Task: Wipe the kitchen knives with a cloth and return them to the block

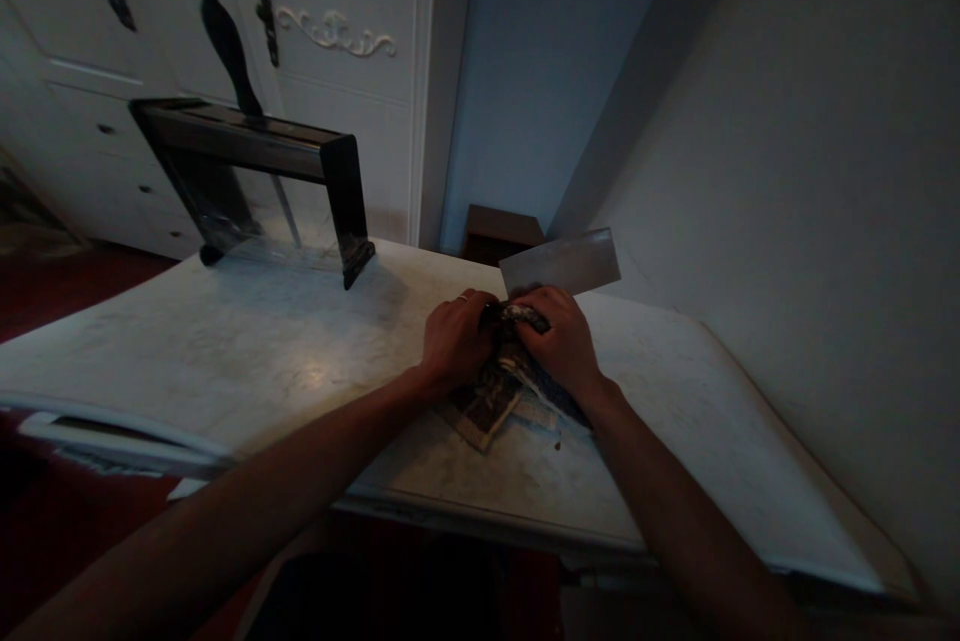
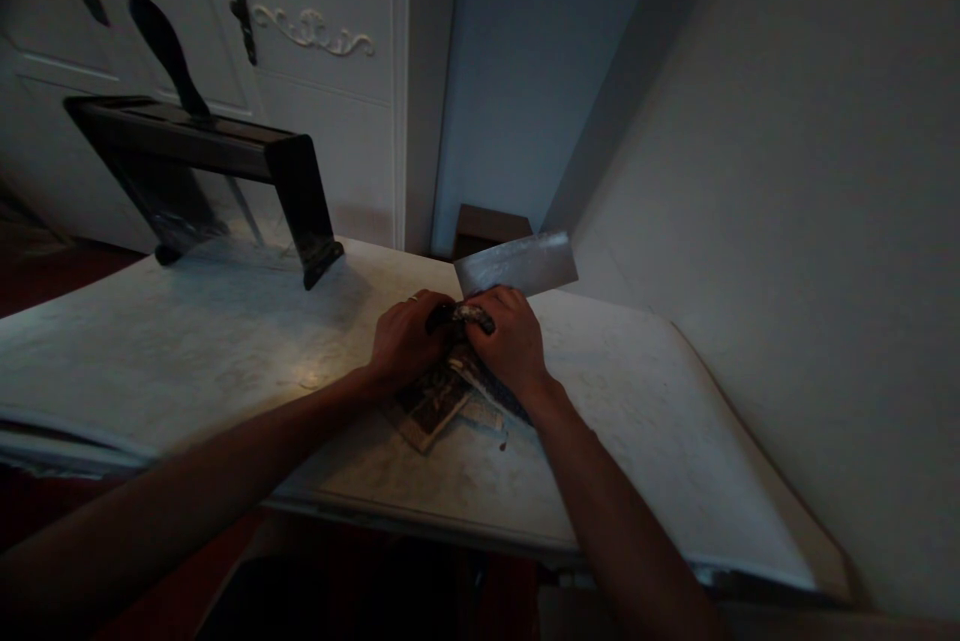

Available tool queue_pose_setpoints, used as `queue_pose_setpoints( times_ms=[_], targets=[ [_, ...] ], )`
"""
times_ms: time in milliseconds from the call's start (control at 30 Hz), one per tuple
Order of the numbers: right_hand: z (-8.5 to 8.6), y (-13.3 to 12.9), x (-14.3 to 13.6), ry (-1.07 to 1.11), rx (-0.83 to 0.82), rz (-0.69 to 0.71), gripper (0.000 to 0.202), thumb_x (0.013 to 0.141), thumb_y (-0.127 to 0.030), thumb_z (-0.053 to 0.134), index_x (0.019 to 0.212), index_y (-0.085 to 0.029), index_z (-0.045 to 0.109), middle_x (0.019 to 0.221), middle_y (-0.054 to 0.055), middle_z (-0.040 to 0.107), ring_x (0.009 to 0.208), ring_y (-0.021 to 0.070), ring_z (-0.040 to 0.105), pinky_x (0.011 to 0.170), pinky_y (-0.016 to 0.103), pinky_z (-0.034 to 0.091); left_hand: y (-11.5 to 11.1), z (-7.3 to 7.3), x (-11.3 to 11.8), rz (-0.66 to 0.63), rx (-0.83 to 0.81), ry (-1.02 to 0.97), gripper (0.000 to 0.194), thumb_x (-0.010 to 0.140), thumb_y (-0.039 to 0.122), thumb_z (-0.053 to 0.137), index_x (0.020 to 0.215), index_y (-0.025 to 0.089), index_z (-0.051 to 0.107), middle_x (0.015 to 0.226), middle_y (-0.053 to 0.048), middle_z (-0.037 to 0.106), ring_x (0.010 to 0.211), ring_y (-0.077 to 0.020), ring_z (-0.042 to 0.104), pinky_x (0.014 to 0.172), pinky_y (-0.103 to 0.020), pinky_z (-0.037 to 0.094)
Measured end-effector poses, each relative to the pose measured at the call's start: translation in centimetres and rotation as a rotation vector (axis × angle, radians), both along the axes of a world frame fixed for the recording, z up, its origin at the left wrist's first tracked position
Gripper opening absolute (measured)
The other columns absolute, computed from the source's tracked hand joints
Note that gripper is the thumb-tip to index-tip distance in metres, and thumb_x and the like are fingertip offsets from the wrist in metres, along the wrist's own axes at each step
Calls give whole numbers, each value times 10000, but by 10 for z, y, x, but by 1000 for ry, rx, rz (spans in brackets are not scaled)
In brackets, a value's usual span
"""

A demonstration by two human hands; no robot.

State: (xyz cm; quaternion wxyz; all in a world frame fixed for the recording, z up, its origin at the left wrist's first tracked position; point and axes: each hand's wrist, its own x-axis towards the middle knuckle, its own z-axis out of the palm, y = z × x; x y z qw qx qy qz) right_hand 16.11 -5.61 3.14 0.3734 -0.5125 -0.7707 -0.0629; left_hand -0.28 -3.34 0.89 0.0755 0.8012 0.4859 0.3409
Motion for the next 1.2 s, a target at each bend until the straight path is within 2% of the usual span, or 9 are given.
queue_pose_setpoints(
  times_ms=[233, 1200],
  targets=[
    [0, -1, -1, -4, 30, 6, 160, 777, -137, 580, 895, -218, 650, 904, 45, 645, 909, 234, 561, 830, 380, 441, -1, 2, 0, 4, -40, 11, 276, 835, 249, 558, 1106, 226, 607, 1067, -42, 664, 962, -216, 620, 846, -338, 453],
    [0, -3, -1, 22, 26, 9, 169, 783, -133, 590, 921, -202, 659, 940, 52, 662, 936, 237, 567, 857, 380, 441, 0, 0, 0, 3, -5, -12, 239, 821, 243, 579, 1058, 227, 608, 1040, -26, 669, 933, -218, 622, 810, -327, 448]
  ],
)
